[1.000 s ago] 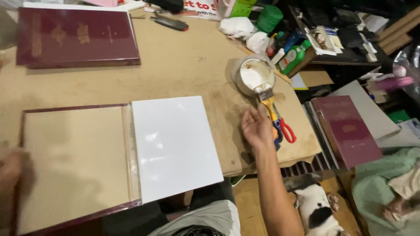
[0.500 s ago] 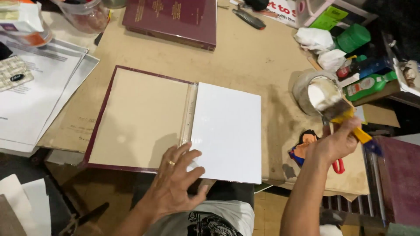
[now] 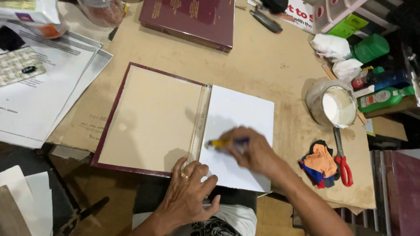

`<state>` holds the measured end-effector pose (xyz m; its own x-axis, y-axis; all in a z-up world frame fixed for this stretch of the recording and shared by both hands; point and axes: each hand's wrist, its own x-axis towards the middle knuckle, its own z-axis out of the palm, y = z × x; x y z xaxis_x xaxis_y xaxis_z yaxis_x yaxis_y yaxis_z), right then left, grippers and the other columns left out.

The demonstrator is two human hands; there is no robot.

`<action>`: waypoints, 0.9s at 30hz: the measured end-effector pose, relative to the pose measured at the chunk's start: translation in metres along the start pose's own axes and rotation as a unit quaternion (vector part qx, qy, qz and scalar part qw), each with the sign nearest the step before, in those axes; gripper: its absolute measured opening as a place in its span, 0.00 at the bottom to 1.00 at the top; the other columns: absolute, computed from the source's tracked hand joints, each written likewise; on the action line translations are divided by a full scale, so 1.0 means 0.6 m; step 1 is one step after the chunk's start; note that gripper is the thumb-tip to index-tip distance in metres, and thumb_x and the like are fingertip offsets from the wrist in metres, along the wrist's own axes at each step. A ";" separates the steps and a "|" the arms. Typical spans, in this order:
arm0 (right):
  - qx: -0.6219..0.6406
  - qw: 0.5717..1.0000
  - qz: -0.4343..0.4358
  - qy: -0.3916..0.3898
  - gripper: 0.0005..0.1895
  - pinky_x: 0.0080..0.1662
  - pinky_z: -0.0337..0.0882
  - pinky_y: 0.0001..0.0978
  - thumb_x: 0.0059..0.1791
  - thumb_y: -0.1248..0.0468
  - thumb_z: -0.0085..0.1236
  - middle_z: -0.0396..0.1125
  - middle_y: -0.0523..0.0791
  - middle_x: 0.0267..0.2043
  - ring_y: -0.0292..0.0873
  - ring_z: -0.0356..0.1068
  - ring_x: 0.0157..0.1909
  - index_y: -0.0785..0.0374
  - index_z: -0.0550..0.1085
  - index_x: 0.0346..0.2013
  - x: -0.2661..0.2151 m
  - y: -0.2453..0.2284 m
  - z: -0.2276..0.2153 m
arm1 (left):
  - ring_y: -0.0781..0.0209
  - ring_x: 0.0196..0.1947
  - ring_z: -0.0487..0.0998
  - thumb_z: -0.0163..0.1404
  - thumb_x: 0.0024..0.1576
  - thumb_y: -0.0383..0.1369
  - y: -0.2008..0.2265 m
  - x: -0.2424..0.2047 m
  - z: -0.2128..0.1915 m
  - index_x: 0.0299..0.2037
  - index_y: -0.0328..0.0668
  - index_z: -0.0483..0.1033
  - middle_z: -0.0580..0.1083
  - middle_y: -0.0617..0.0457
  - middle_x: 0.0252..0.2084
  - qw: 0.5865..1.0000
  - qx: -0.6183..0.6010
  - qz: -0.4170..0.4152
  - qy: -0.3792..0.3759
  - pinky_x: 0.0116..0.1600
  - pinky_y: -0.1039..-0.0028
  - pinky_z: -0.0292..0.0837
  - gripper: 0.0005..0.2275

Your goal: The person applies white glue to the inside cover of a book using a paintbrush. They then close the book and press the pages together to secure the cover. The person repeats the gluing process on the other side of the book cover.

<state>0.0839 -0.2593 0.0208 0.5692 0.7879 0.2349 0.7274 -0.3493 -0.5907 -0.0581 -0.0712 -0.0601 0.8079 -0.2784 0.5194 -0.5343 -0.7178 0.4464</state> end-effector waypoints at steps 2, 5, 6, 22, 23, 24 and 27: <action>-0.078 0.997 -0.001 0.029 0.11 0.36 0.74 0.33 0.55 0.58 0.53 0.73 0.44 0.44 0.40 0.71 0.32 0.61 0.70 0.49 0.022 0.062 -0.001 | 0.47 0.48 0.73 0.49 0.54 0.47 0.000 0.000 0.003 0.40 0.46 0.78 0.72 0.47 0.43 1.000 0.000 -0.011 0.000 0.62 0.38 0.57 0.15; -0.139 0.987 0.006 0.074 0.07 0.28 0.70 0.34 0.56 0.59 0.55 0.73 0.41 0.38 0.40 0.69 0.27 0.57 0.72 0.46 0.068 0.112 -0.011 | 0.46 0.47 0.74 0.51 0.53 0.45 0.000 0.005 0.000 0.39 0.45 0.77 0.71 0.47 0.43 1.000 0.002 -0.002 0.007 0.62 0.37 0.57 0.14; -0.140 0.987 0.006 0.077 0.07 0.28 0.70 0.34 0.56 0.59 0.55 0.73 0.41 0.38 0.40 0.69 0.27 0.57 0.72 0.46 0.078 0.125 -0.013 | 0.46 0.47 0.74 0.51 0.53 0.45 0.001 0.005 -0.001 0.39 0.45 0.77 0.71 0.47 0.43 1.000 0.002 0.000 0.006 0.62 0.37 0.57 0.14; -0.124 0.981 0.027 0.144 0.10 0.42 0.73 0.44 0.53 0.65 0.60 0.73 0.44 0.42 0.49 0.74 0.39 0.57 0.73 0.49 0.027 0.016 -0.018 | 0.40 0.54 0.68 0.57 0.46 0.49 -0.021 0.017 -0.022 0.44 0.43 0.77 0.65 0.45 0.47 0.999 -0.041 -0.020 0.001 0.65 0.37 0.54 0.22; -0.083 0.986 0.016 0.143 0.13 0.43 0.75 0.48 0.49 0.69 0.65 0.74 0.47 0.33 0.54 0.75 0.36 0.57 0.76 0.48 0.022 0.001 -0.009 | 0.39 0.53 0.68 0.57 0.47 0.47 -0.031 0.023 -0.028 0.44 0.44 0.77 0.64 0.48 0.46 0.998 -0.050 -0.021 0.039 0.61 0.39 0.59 0.20; -0.080 0.987 0.017 0.141 0.13 0.43 0.75 0.48 0.49 0.69 0.65 0.74 0.47 0.33 0.54 0.75 0.36 0.57 0.76 0.48 0.012 -0.010 0.001 | 0.39 0.53 0.68 0.57 0.47 0.47 -0.047 0.029 -0.037 0.44 0.44 0.77 0.64 0.48 0.46 0.998 -0.050 -0.024 0.038 0.61 0.39 0.59 0.20; -0.139 0.988 -0.003 0.074 0.07 0.38 0.73 0.55 0.49 0.67 0.60 0.75 0.49 0.39 0.59 0.74 0.35 0.61 0.74 0.41 -0.029 -0.048 0.042 | 0.41 0.52 0.69 0.60 0.40 0.38 -0.096 0.037 -0.057 0.39 0.48 0.76 0.63 0.51 0.45 0.994 -0.030 -0.056 0.090 0.59 0.48 0.61 0.16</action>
<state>0.0433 -0.2500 0.0142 0.6001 0.7142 0.3603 0.7958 -0.4871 -0.3598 -0.0177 -0.0141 -0.0493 0.8080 -0.0766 0.5842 -0.4624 -0.6971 0.5480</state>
